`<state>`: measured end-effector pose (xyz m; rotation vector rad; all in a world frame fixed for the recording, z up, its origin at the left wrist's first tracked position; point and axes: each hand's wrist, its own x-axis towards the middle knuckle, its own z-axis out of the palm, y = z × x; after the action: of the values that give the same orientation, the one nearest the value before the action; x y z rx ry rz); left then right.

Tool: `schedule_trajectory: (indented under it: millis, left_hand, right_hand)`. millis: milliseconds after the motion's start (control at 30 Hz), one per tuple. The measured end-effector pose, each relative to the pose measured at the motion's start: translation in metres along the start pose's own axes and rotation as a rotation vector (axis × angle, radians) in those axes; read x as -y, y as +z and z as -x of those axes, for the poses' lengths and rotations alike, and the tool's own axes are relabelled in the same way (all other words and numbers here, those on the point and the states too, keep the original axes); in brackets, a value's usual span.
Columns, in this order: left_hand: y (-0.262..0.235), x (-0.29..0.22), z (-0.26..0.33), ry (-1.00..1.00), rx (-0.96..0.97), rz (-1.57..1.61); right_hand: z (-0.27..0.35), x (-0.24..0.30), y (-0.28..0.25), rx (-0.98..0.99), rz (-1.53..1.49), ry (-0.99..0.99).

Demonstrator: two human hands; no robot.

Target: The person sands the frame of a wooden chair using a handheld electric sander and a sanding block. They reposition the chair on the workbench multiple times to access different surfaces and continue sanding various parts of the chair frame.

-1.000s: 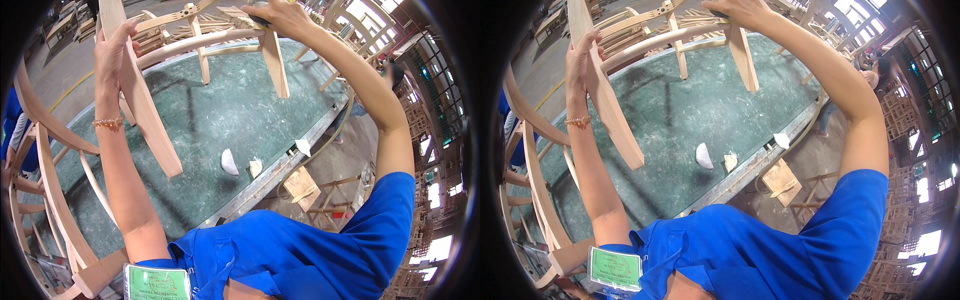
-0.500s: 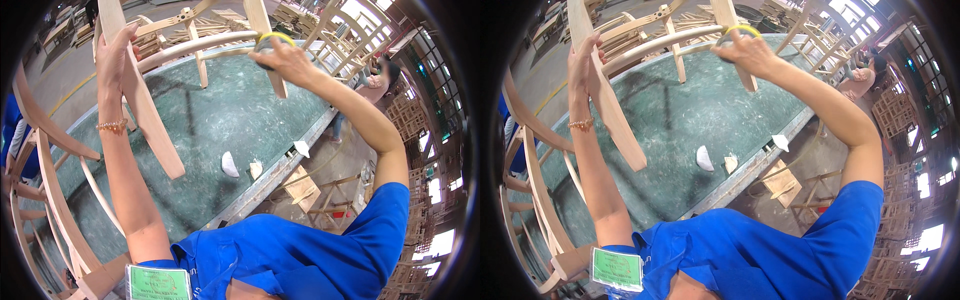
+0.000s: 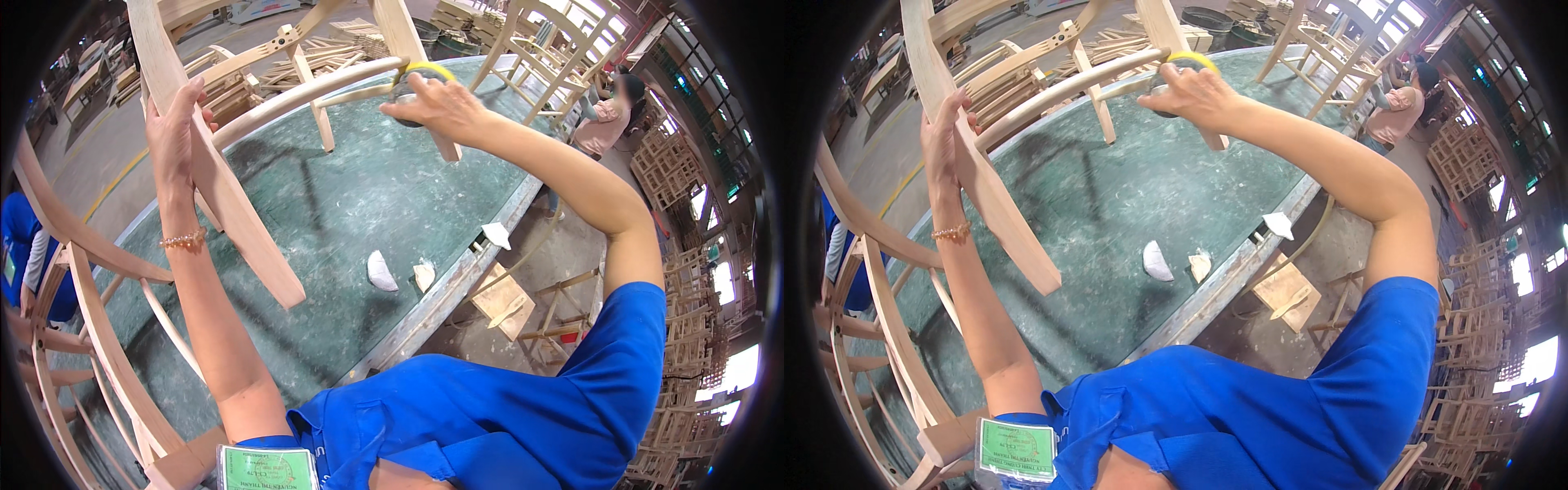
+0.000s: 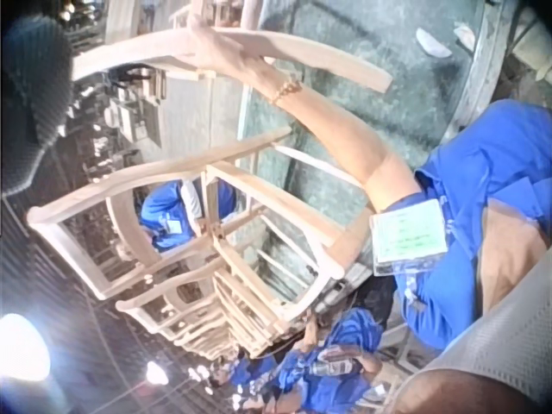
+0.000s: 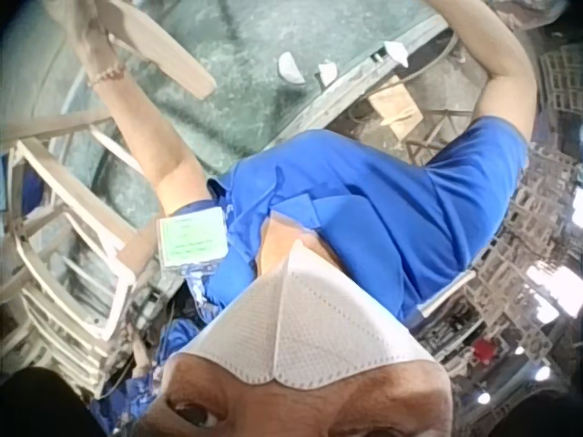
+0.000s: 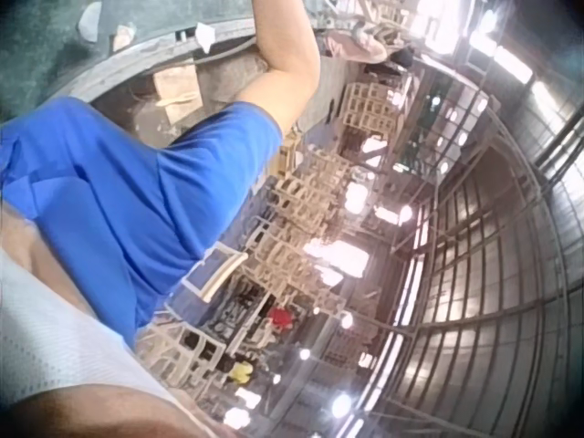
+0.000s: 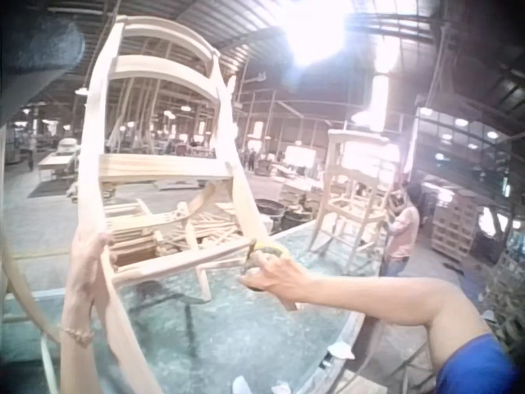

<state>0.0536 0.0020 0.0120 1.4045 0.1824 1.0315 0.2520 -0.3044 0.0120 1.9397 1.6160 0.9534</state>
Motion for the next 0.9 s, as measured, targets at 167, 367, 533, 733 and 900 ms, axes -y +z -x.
schedule_trajectory:
  millis: [167,367,533,733,900]
  left_hand:
    - [0.005,-0.001,0.005,0.017,0.027,0.022]
    - [0.007,0.004,0.006,0.02,0.015,0.005]
    - [0.004,0.0,0.007,0.024,-0.006,0.014]
    - [0.007,0.003,0.012,0.02,0.016,0.031]
    - [0.003,-0.001,0.012,0.034,0.012,-0.011]
  right_hand:
    - [0.014,-0.031,-0.029,-0.021,0.055,0.018]
    - [0.0,-0.059,-0.032,-0.148,0.188,0.034]
    - [-0.037,-0.067,-0.047,-0.063,-0.005,0.107]
    - [-0.084,-0.078,-0.005,-0.299,0.064,-0.041]
    - [-0.091,-0.081,-0.026,-0.139,0.002,0.052]
